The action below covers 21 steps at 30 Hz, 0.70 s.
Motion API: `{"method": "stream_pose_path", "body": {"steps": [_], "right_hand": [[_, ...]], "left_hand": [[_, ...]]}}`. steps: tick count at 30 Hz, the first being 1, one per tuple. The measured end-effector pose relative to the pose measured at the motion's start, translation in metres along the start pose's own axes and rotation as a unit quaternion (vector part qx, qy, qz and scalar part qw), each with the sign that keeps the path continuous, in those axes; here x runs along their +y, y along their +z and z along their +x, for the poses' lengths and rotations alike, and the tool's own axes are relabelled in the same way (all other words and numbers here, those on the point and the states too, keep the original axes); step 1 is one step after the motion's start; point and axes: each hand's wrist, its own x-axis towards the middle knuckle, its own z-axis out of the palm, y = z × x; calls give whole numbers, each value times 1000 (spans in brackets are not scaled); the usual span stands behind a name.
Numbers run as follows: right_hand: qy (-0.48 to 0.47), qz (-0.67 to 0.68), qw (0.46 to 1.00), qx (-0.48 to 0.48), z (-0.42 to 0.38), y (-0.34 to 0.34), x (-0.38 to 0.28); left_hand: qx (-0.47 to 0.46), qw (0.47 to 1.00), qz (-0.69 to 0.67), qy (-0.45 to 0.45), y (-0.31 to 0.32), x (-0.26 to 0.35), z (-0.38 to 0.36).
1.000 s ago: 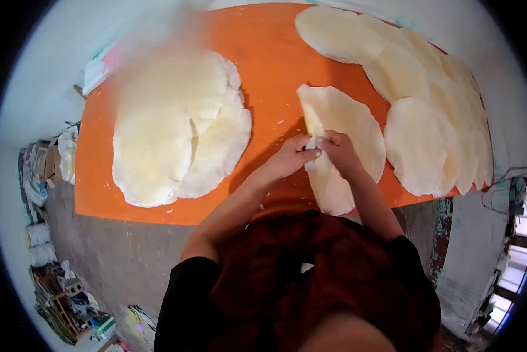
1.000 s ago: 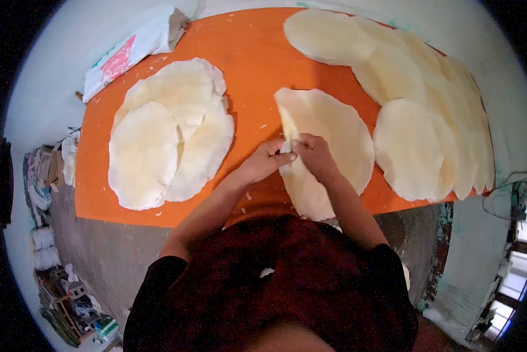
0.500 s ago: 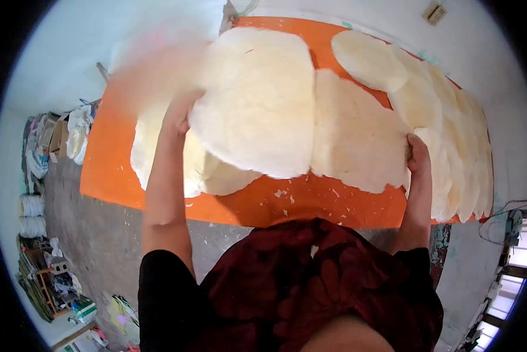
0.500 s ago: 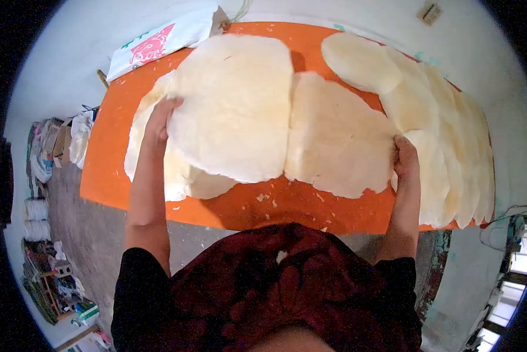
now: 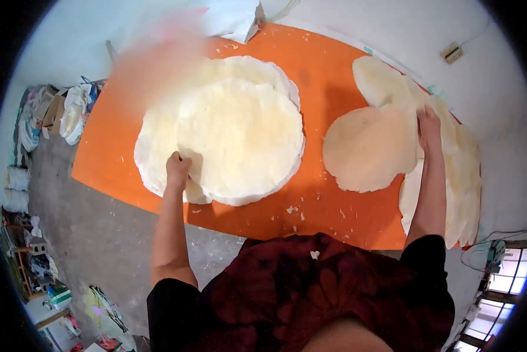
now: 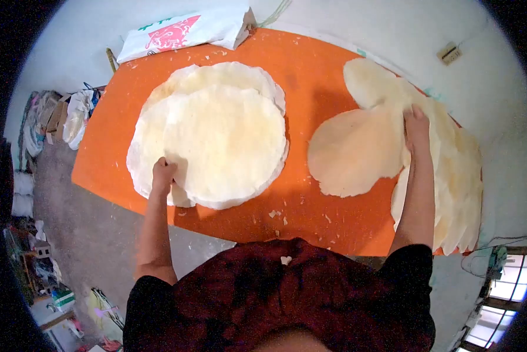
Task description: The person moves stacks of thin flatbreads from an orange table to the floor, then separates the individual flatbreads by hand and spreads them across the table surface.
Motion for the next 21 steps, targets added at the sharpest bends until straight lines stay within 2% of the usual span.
{"method": "stream_pose_path", "body": {"steps": [1,2,4,5,6,7,10,12,13,15,16,17,20,21], "right_hand": [[-76,-63,995,-25,2,32,-53],[-153,-121,980,-38,8,58,-86],[-278,-223,933,-56,13,117,-132],[-373,-232,897,-58,10,152,-141],[-369,-237,896,-70,-3,187,-156],[-435,-198,872,-108,-20,216,-166],[-529,-330,755,-202,-57,295,-169],[-518,-359,732,-260,-81,345,-145],[-494,-377,727,-291,-98,362,-135],[-420,-333,761,-366,-123,398,-74],[-342,-381,746,-427,-136,407,-53],[-348,-405,698,-477,-145,404,-36],[-383,-292,763,-431,-157,382,-13],[-332,-231,796,-450,-154,368,-19]], "left_hand": [[57,994,91,34,1,-9,3],[107,973,199,41,5,20,-20],[240,899,271,248,11,14,-33],[234,902,258,255,13,12,-41],[227,905,246,262,16,10,-49],[220,908,234,269,19,8,-59],[162,940,122,274,39,1,-98],[117,958,29,259,57,-3,-123],[77,968,61,230,59,3,-136],[103,935,161,298,70,10,-155],[122,908,228,329,71,21,-165],[104,928,187,306,74,17,-167],[51,973,52,221,86,5,-178],[34,982,-5,186,93,5,-182]]}}
